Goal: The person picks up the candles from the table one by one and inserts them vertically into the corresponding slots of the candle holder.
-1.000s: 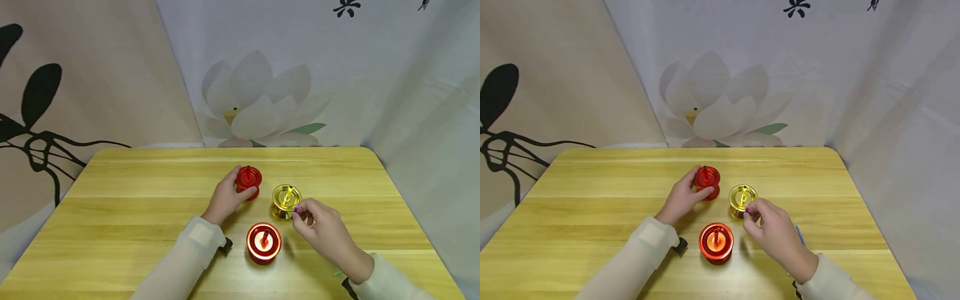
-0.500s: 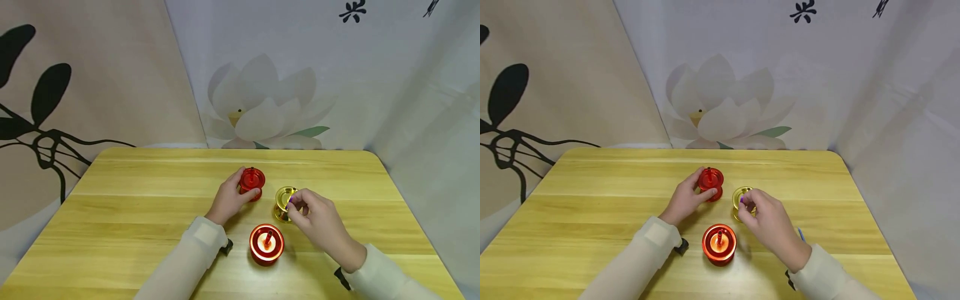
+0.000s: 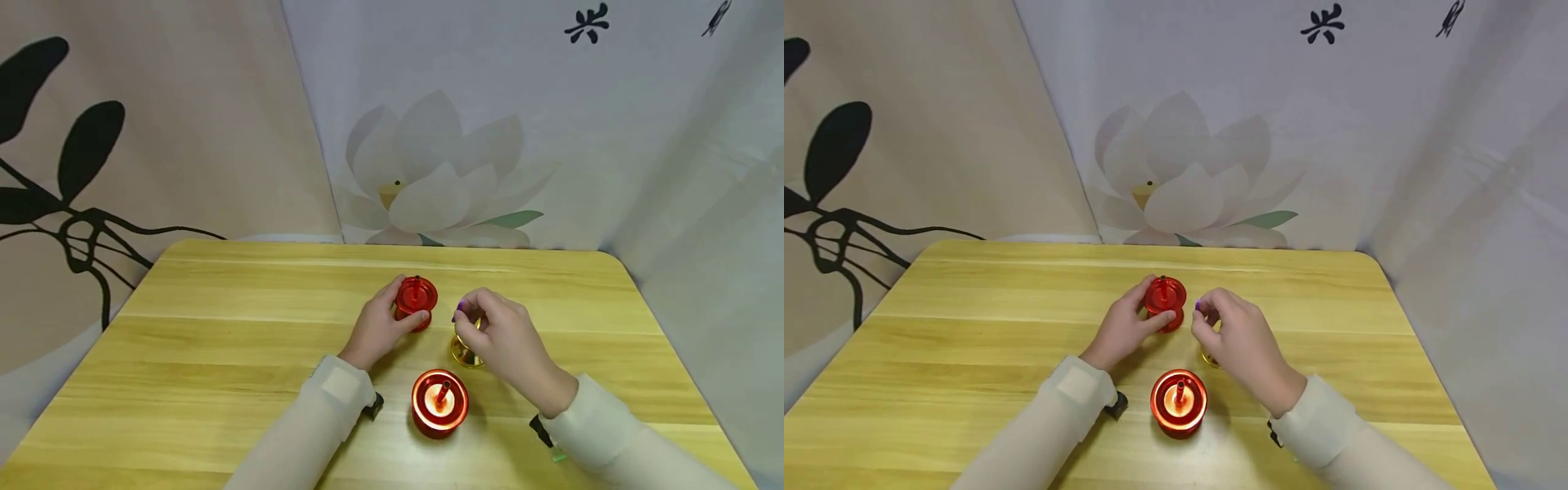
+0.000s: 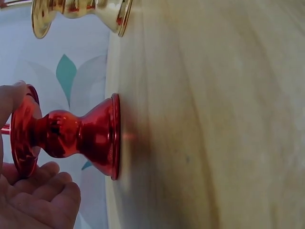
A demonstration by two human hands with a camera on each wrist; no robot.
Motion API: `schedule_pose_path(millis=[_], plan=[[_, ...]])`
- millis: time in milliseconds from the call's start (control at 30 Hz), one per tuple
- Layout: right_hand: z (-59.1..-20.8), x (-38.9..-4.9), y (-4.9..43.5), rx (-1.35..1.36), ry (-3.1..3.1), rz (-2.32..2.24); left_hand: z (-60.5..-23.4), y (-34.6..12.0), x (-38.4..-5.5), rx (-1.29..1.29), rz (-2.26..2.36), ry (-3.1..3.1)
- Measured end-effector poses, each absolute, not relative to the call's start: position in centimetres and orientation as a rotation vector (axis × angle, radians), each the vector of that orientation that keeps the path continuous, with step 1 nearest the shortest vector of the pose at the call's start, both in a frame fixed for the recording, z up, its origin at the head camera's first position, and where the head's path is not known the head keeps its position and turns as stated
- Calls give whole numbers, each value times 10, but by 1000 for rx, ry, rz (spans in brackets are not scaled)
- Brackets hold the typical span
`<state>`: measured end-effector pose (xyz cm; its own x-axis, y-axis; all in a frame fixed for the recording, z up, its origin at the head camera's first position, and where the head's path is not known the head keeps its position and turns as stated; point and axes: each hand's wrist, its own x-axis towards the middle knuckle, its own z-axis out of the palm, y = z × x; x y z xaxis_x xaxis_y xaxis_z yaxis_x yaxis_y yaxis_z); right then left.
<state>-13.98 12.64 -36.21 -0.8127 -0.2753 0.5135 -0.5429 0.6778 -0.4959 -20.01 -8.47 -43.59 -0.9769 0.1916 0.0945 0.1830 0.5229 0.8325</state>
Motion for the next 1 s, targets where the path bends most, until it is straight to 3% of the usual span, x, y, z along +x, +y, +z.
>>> schedule_pose_path(millis=[1000], plan=[[-350,-189,96,549,-2622,1007,-436,-87,-201,384,1483,2734]])
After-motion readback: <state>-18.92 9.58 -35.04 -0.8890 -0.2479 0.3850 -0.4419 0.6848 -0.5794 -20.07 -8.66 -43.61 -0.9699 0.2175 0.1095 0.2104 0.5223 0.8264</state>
